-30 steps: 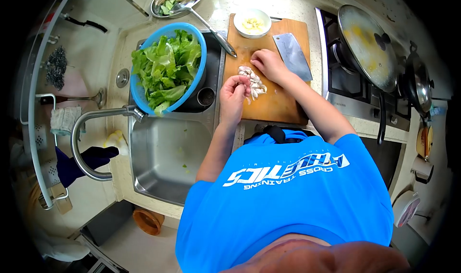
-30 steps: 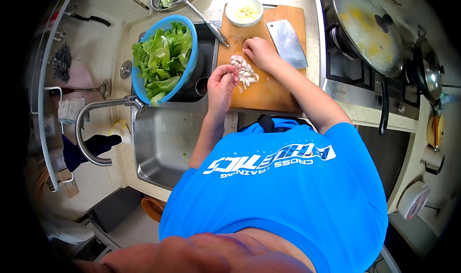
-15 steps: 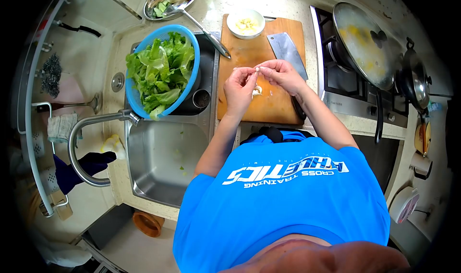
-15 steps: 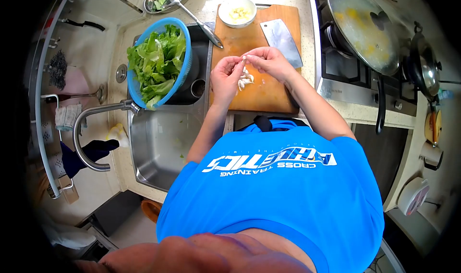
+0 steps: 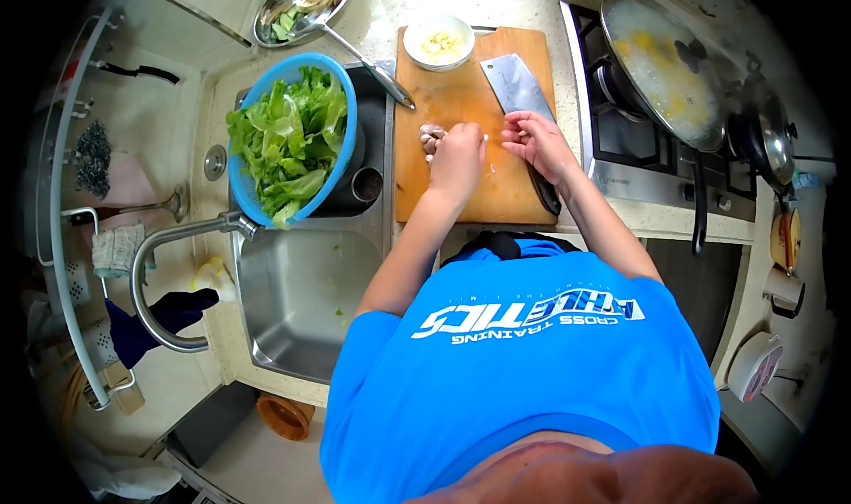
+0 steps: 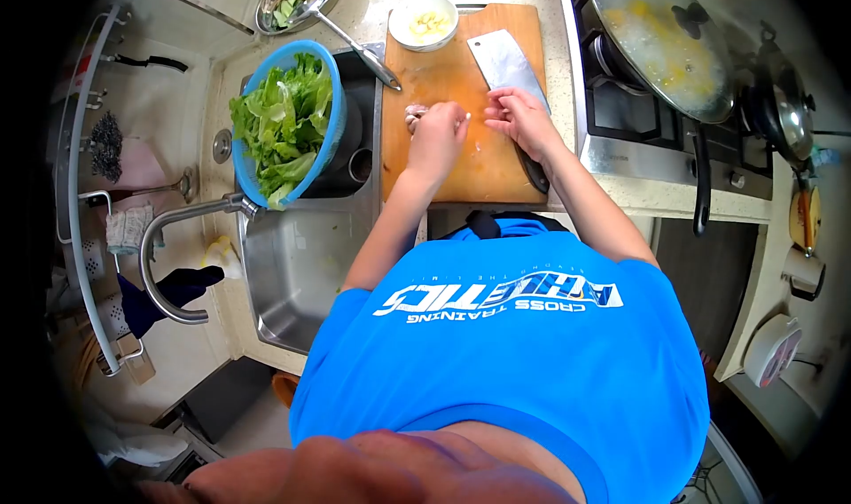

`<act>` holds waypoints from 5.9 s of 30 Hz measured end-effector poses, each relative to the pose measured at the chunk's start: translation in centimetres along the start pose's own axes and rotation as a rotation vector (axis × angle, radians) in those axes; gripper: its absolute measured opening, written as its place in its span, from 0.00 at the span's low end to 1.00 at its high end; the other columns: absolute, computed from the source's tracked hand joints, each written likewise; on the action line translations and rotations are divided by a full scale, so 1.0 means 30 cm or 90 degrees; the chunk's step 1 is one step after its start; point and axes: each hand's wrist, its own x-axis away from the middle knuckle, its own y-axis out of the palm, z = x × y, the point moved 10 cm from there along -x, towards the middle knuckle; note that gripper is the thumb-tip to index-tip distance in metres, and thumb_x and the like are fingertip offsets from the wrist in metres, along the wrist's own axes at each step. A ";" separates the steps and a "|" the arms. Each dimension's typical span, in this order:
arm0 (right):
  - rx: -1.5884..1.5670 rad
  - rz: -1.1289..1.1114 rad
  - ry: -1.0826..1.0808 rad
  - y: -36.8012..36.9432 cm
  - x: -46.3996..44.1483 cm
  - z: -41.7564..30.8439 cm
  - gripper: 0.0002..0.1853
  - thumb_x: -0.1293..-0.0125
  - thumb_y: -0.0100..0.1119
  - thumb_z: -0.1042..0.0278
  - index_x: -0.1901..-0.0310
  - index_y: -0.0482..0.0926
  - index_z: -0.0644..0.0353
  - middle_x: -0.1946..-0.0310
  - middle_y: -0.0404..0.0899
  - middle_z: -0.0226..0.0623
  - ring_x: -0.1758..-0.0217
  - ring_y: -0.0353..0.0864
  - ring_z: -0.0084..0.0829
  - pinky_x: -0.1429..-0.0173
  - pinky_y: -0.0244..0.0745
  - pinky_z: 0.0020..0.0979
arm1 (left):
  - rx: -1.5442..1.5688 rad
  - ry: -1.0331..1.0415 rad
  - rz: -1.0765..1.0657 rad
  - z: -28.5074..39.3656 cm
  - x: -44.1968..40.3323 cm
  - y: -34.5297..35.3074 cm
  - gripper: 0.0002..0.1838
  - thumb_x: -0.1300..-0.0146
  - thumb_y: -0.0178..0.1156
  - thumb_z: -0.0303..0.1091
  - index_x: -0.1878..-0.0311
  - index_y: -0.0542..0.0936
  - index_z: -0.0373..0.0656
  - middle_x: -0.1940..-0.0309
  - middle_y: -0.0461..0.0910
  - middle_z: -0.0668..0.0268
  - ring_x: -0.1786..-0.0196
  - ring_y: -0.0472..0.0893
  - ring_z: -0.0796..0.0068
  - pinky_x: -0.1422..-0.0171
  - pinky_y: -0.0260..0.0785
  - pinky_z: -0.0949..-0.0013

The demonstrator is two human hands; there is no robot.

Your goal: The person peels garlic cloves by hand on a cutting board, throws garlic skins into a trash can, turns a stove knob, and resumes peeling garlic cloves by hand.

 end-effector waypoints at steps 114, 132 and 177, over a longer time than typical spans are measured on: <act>0.351 -0.053 -0.185 0.070 0.180 -0.094 0.09 0.39 0.52 0.76 0.58 0.73 0.67 0.71 0.78 0.32 0.72 0.76 0.18 0.69 0.73 0.20 | 0.366 -0.086 -0.044 0.086 0.070 0.042 0.03 0.41 0.52 0.24 0.67 0.72 0.33 0.74 0.77 0.59 0.70 0.78 0.70 0.66 0.69 0.71; 0.695 0.012 -0.452 0.157 0.246 -0.187 0.07 0.42 0.53 0.75 0.62 0.76 0.65 0.69 0.77 0.46 0.66 0.77 0.42 0.62 0.71 0.34 | 0.369 -0.122 -0.001 0.026 0.084 0.071 0.03 0.41 0.55 0.24 0.65 0.73 0.35 0.75 0.75 0.69 0.75 0.68 0.88 0.73 0.60 0.81; 0.076 -0.258 0.043 0.214 0.087 0.005 0.14 0.33 0.46 0.69 0.49 0.71 0.66 0.67 0.75 0.26 0.69 0.71 0.12 0.65 0.69 0.15 | 0.803 -0.320 -0.060 -0.065 0.124 0.045 0.01 0.37 0.49 0.27 0.65 0.69 0.41 0.76 0.70 0.72 0.76 0.66 0.86 0.74 0.57 0.82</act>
